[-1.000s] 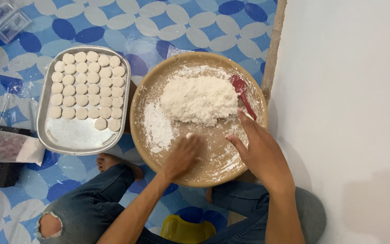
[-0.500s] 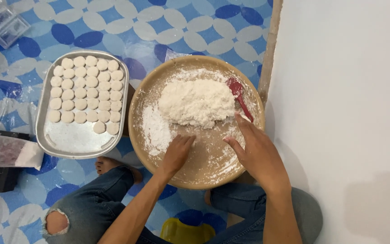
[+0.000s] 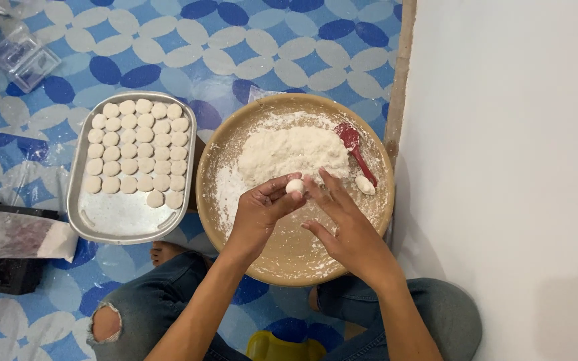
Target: Pinching pieces of dough from a large mass and rolling them into small uniform balls between the palms.
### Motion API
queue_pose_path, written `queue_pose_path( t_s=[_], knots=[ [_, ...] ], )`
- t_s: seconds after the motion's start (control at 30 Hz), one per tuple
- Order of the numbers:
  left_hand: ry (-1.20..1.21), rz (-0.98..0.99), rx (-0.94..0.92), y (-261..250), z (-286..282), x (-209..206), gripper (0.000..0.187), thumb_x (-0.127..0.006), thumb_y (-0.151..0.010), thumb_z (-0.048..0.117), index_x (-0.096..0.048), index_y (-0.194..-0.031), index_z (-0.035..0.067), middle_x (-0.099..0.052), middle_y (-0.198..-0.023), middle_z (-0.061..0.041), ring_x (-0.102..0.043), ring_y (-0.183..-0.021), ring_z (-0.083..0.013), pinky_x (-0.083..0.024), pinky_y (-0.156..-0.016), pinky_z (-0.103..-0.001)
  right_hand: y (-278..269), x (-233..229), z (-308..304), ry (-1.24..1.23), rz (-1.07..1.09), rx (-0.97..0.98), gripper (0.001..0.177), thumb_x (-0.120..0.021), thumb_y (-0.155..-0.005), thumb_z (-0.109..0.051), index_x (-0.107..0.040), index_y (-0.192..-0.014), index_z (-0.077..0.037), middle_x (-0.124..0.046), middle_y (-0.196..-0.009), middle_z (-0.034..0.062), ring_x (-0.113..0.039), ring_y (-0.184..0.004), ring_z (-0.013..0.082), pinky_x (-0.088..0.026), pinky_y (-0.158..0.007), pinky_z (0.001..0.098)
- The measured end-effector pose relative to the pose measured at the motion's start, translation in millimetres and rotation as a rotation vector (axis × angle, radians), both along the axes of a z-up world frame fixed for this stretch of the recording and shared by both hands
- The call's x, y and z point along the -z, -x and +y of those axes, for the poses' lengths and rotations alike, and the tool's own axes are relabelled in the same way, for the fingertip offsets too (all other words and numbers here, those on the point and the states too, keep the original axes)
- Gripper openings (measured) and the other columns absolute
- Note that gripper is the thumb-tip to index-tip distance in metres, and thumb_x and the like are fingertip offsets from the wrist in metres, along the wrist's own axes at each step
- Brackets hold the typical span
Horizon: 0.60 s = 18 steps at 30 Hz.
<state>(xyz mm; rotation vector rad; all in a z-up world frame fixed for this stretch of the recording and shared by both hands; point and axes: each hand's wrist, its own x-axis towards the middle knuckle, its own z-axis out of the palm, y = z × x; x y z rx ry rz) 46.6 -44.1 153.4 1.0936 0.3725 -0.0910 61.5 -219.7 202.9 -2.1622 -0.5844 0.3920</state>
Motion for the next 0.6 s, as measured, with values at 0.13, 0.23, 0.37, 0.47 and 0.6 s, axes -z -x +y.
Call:
queue_pose_path(
  t_s=[0.13, 0.23, 0.37, 0.47, 0.6],
  knots=[
    [-0.021, -0.044, 0.056, 5.2, -3.8, -15.3, 0.049, -0.078, -0.082, 0.002, -0.064, -0.128, -0.008, -0.076, -0.104, -0.021, -0.075, -0.095, -0.0254, -0.061, -0.093, -0.041, -0.1, -0.4, -1.0, -0.17, 0.012, 0.079, 0.069, -0.071, -0.091, -0.021, -0.042, -0.153, -0.021, -0.039, -0.159, 0.0173, -0.035, -0.144, 0.0454, -0.035, -0.114, 0.0557],
    [0.035, -0.067, 0.115, 9.1, -2.0, -19.0, 0.056, -0.076, -0.082, -0.001, -0.059, -0.136, -0.005, -0.075, -0.103, -0.019, -0.075, -0.093, -0.0247, -0.062, -0.09, -0.038, -1.6, 3.1, -0.5, -0.249, -0.032, 0.051, 0.062, -0.078, -0.085, -0.018, -0.057, -0.143, -0.021, -0.049, -0.153, 0.0155, -0.044, -0.141, 0.0401, -0.039, -0.113, 0.0522],
    [0.084, -0.1, 0.179, 9.9, -0.2, -24.6, 0.067, -0.077, -0.079, -0.001, -0.053, -0.141, -0.004, -0.075, -0.101, -0.017, -0.076, -0.088, -0.0224, -0.064, -0.083, -0.034, -1.5, 15.3, 4.6, -0.332, -0.105, 0.087, 0.046, -0.082, -0.083, -0.015, -0.07, -0.127, -0.019, -0.058, -0.144, 0.0152, -0.06, -0.128, 0.0355, -0.049, -0.105, 0.0468],
    [0.099, -0.082, 0.154, 10.4, -0.4, -18.0, 0.072, -0.082, -0.073, -0.004, -0.055, -0.14, -0.004, -0.074, -0.099, -0.018, -0.076, -0.085, -0.0228, -0.064, -0.081, -0.034, -1.9, 23.9, 8.3, -0.381, -0.211, 0.117, 0.038, -0.083, -0.08, -0.011, -0.075, -0.118, -0.014, -0.063, -0.139, 0.0161, -0.062, -0.126, 0.0366, -0.051, -0.103, 0.0466],
    [0.006, -0.055, 0.079, 8.3, -1.9, -11.0, 0.07, -0.085, -0.071, -0.004, -0.058, -0.135, -0.005, -0.074, -0.095, -0.02, -0.076, -0.082, -0.0222, -0.065, -0.078, -0.033, -3.7, 33.2, 13.6, -0.375, -0.385, 0.183, 0.038, -0.087, -0.075, -0.007, -0.077, -0.111, -0.012, -0.066, -0.134, 0.013, -0.063, -0.126, 0.0334, -0.054, -0.102, 0.0449]
  ],
)
